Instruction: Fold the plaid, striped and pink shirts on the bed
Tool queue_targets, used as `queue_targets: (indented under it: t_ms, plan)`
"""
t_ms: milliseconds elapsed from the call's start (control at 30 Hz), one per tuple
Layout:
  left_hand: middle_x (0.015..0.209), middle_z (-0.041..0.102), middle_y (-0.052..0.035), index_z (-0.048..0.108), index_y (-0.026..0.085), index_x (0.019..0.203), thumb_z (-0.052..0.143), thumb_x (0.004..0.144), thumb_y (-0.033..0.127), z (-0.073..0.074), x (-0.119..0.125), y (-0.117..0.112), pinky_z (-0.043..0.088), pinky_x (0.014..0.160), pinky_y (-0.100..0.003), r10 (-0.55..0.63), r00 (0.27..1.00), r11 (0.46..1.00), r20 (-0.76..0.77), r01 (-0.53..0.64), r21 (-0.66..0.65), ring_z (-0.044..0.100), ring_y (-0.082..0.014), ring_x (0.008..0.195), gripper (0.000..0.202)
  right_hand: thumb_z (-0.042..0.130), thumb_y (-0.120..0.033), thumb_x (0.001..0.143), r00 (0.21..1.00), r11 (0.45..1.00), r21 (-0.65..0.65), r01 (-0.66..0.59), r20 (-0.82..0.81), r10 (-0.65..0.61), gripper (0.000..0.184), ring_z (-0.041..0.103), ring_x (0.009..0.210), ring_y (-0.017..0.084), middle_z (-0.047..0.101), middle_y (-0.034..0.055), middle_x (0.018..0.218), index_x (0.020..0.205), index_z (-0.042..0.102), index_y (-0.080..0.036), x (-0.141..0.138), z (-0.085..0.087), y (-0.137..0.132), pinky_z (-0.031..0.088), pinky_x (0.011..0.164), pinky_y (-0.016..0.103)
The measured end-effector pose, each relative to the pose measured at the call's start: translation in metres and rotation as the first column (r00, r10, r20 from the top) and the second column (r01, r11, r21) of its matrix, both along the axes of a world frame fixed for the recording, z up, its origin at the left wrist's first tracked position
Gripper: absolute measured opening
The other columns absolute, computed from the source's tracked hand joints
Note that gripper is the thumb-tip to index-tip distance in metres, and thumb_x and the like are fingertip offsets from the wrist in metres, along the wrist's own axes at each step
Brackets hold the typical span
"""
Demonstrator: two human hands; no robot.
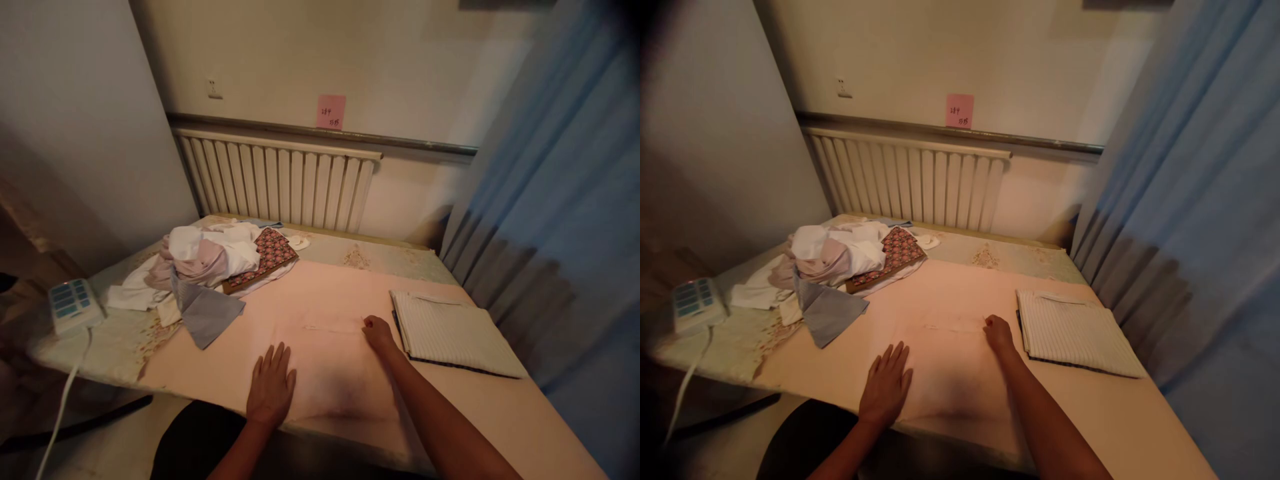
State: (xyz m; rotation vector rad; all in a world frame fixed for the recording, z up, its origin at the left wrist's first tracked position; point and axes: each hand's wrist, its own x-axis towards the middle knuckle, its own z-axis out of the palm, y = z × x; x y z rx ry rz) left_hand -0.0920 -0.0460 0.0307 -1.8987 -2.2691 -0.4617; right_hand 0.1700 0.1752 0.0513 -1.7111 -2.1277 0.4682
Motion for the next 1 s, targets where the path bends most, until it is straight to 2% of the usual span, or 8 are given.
queue_targets:
  t_ms: [200,300,367,433,533,700,900,1000]
  plan:
    - [0.150,0.041,-0.0044,0.045,0.020,0.141,0.036,0.093,0.035,-0.001,0.000,0.001,0.024,0.113,-0.048,0.003,1.000,1.000,0.014,-0.003,-0.014,0.033,-0.0276,0.139,0.051,0.049,-0.017,0.078,1.000,0.986,0.167,-0.019,0.018,0.016,0.014,0.054,0.066,0.014,0.065,0.0036,0.073,0.076,0.063,-0.018,0.000,-0.002,-0.020,0.033,0.060,0.024]
    - [0.150,0.041,-0.0044,0.045,0.020,0.141,0.036,0.093,0.035,0.000,0.001,0.000,0.023,0.113,-0.048,0.007,1.000,1.000,0.019,-0.006,-0.022,0.033,-0.0278,0.139,0.051,0.043,-0.018,0.085,0.999,0.961,0.272,-0.043,0.033,0.036,0.023,0.058,0.083,0.020,0.068,0.0102,0.088,0.092,0.065,-0.015,-0.001,0.005,-0.034,0.041,0.076,0.031]
    - [0.150,0.041,-0.0045,0.045,0.020,0.141,0.036,0.092,0.034,0.001,0.002,0.000,0.023,0.113,-0.048,0.009,1.000,1.000,0.022,-0.009,-0.022,0.033,-0.0276,0.139,0.051,0.040,-0.019,0.089,0.996,0.942,0.326,-0.085,0.042,0.075,0.030,0.057,0.099,0.023,0.067,0.0129,0.104,0.105,0.064,-0.014,-0.006,0.006,-0.048,0.041,0.090,0.036]
    - [0.150,0.041,-0.0047,0.045,0.020,0.140,0.036,0.092,0.034,0.001,0.002,0.000,0.022,0.114,-0.048,0.011,1.000,1.000,0.025,-0.010,-0.019,0.033,-0.0274,0.139,0.051,0.039,-0.023,0.091,0.986,0.908,0.383,-0.167,0.060,0.156,0.034,0.054,0.112,0.024,0.064,0.0134,0.118,0.117,0.061,-0.014,-0.014,0.001,-0.065,0.039,0.099,0.038]
    - [0.149,0.042,-0.0047,0.045,0.021,0.141,0.036,0.092,0.034,0.001,0.002,-0.001,0.022,0.114,-0.048,0.011,1.000,1.000,0.023,-0.010,-0.019,0.033,-0.0273,0.139,0.051,0.043,-0.029,0.093,0.950,0.826,0.471,-0.310,0.122,0.287,0.040,0.048,0.126,0.025,0.056,0.0142,0.134,0.127,0.056,-0.014,-0.026,-0.017,-0.094,0.038,0.105,0.040]
    - [0.150,0.041,-0.0045,0.045,0.020,0.141,0.036,0.093,0.034,0.004,0.004,-0.001,0.023,0.113,-0.048,0.013,1.000,0.999,0.011,-0.013,-0.032,0.033,-0.0275,0.139,0.051,0.049,-0.035,0.092,0.899,0.756,0.486,-0.438,0.244,0.363,0.046,0.037,0.137,0.027,0.047,0.0104,0.144,0.135,0.049,-0.020,-0.030,-0.040,-0.125,0.033,0.111,0.048]
    - [0.149,0.042,-0.0053,0.045,0.020,0.141,0.036,0.093,0.033,0.004,0.001,-0.003,0.026,0.112,-0.049,0.000,1.000,0.999,0.007,0.001,-0.033,0.033,-0.0276,0.139,0.050,0.044,-0.034,0.095,0.905,0.765,0.489,-0.419,0.296,0.307,0.044,0.034,0.139,0.027,0.044,0.0082,0.147,0.137,0.047,-0.021,-0.028,-0.038,-0.130,0.029,0.112,0.049]
    - [0.148,0.044,-0.0087,0.050,0.019,0.137,0.038,0.093,0.031,0.004,0.005,0.000,0.026,0.112,-0.051,0.045,0.999,0.999,-0.014,-0.045,-0.005,0.032,-0.0303,0.140,0.048,0.044,-0.034,0.095,0.906,0.759,0.499,-0.417,0.295,0.304,0.044,0.034,0.139,0.026,0.044,0.0077,0.147,0.138,0.046,-0.022,-0.029,-0.035,-0.131,0.029,0.112,0.048]
